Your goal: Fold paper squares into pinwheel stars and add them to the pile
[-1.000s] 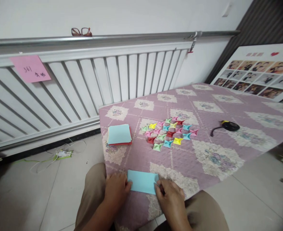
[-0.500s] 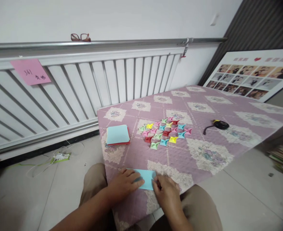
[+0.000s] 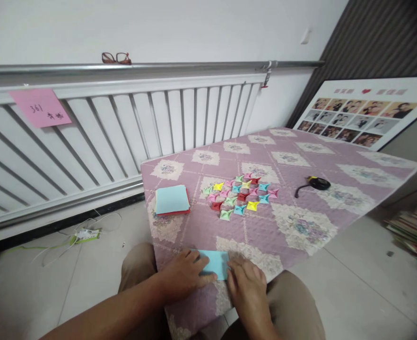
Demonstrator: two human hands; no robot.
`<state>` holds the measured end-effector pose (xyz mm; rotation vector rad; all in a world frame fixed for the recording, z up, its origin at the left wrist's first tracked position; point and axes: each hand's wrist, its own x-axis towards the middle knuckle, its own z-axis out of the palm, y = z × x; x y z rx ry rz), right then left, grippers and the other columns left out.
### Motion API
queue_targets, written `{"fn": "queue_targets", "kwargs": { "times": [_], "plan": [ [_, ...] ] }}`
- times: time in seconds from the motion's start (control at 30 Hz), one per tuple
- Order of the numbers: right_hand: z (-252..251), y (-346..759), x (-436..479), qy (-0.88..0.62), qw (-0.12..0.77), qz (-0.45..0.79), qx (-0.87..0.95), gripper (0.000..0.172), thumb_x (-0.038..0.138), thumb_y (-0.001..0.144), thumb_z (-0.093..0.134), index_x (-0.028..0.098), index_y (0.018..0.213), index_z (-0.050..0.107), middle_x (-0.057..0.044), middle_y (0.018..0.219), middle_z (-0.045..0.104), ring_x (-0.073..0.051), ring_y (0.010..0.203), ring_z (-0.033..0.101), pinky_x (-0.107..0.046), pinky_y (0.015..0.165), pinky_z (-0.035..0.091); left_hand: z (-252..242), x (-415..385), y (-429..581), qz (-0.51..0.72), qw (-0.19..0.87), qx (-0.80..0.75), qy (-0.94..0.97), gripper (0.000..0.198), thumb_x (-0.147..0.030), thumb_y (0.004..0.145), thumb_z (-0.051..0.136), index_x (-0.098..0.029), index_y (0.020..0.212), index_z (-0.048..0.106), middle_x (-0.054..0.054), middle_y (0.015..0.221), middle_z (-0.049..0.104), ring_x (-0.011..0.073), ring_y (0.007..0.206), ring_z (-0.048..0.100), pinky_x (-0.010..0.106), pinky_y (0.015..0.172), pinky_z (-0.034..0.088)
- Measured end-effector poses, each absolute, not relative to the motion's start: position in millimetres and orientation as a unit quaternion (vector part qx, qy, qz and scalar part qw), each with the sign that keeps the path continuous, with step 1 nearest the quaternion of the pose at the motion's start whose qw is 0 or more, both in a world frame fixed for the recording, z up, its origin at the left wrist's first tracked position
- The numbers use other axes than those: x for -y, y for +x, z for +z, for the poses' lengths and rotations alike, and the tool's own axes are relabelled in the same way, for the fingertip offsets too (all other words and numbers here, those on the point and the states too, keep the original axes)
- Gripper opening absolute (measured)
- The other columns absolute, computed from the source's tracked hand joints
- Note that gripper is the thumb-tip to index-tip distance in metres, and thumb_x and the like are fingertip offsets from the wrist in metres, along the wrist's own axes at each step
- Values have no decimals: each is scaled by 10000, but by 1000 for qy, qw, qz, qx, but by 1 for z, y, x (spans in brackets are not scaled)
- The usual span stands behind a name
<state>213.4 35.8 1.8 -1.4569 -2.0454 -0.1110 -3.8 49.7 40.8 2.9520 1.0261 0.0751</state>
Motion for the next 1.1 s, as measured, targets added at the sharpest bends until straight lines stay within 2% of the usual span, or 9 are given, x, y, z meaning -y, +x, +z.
{"fn": "queue_targets", "kwargs": {
  "times": [0.07, 0.17, 0.33, 0.43, 0.67, 0.83, 0.97, 1.1],
  "plan": [
    [4, 206, -25, -501, 309, -39, 808, 178, 245, 900, 472, 238, 991, 625, -41, 947, 665, -219, 927, 583, -394, 877, 369, 41, -51, -4, 20, -1, -322, 946, 288, -315, 989, 376, -360, 1223, 538, 62, 1268, 516, 248, 1048, 467, 382, 849, 345],
    [-4, 197, -13, -462, 293, -14, 837, 246, 184, 908, 433, 251, 1062, 614, -31, 939, 663, -186, 876, 603, -350, 843, 420, 40, -52, -3, 19, 0, -318, 948, 246, -320, 980, 406, -317, 1124, 605, 63, 1283, 506, 252, 1064, 460, 382, 857, 346],
    [-22, 201, -9, -476, 271, -31, 836, 276, 201, 903, 447, 223, 1134, 597, -63, 1009, 645, -211, 934, 597, -346, 815, 459, 32, -51, -9, 43, -14, -315, 948, 312, -306, 980, 417, -369, 1275, 497, 61, 1334, 476, 240, 1086, 465, 379, 896, 351],
    [-23, 205, -8, -471, 251, -47, 844, 292, 205, 880, 502, 251, 1154, 592, -64, 1043, 631, -227, 972, 581, -364, 828, 450, 21, -47, -22, 75, -45, -317, 944, 305, -323, 975, 439, -379, 1270, 493, 48, 1344, 477, 241, 1134, 452, 400, 939, 339],
    [-17, 202, -6, -464, 206, -94, 856, 515, 233, 724, 718, 334, 1206, 570, -58, 1098, 630, -271, 993, 565, -410, 852, 409, 15, -29, -68, 79, -41, -341, 936, 359, -288, 930, 535, -357, 1280, 489, 46, 1345, 504, 240, 1191, 449, 409, 983, 320],
    [-14, 209, -7, -440, 203, -117, 867, 443, 263, 765, 672, 292, 1197, 576, -48, 1111, 644, -258, 1020, 560, -419, 911, 343, 17, -20, -77, 59, -42, -366, 928, 389, -279, 932, 531, -349, 1309, 467, 60, 1352, 504, 246, 1205, 442, 411, 981, 330],
    [-11, 227, -7, -453, 205, -127, 858, 308, 293, 866, 540, 288, 1171, 582, -28, 1103, 662, -237, 1017, 569, -414, 902, 319, 14, -18, -74, 64, -33, -375, 924, 400, -251, 918, 552, -349, 1299, 481, 62, 1350, 505, 251, 1201, 452, 406, 970, 352],
    [-10, 250, -7, -465, 211, -147, 848, 272, 329, 937, 413, 272, 1132, 594, -27, 1062, 683, -234, 985, 593, -426, 883, 323, 11, -17, -71, 66, -27, -386, 920, 410, -197, 896, 567, -336, 1276, 503, 66, 1350, 505, 263, 1203, 456, 409, 954, 377]
  ]
}}
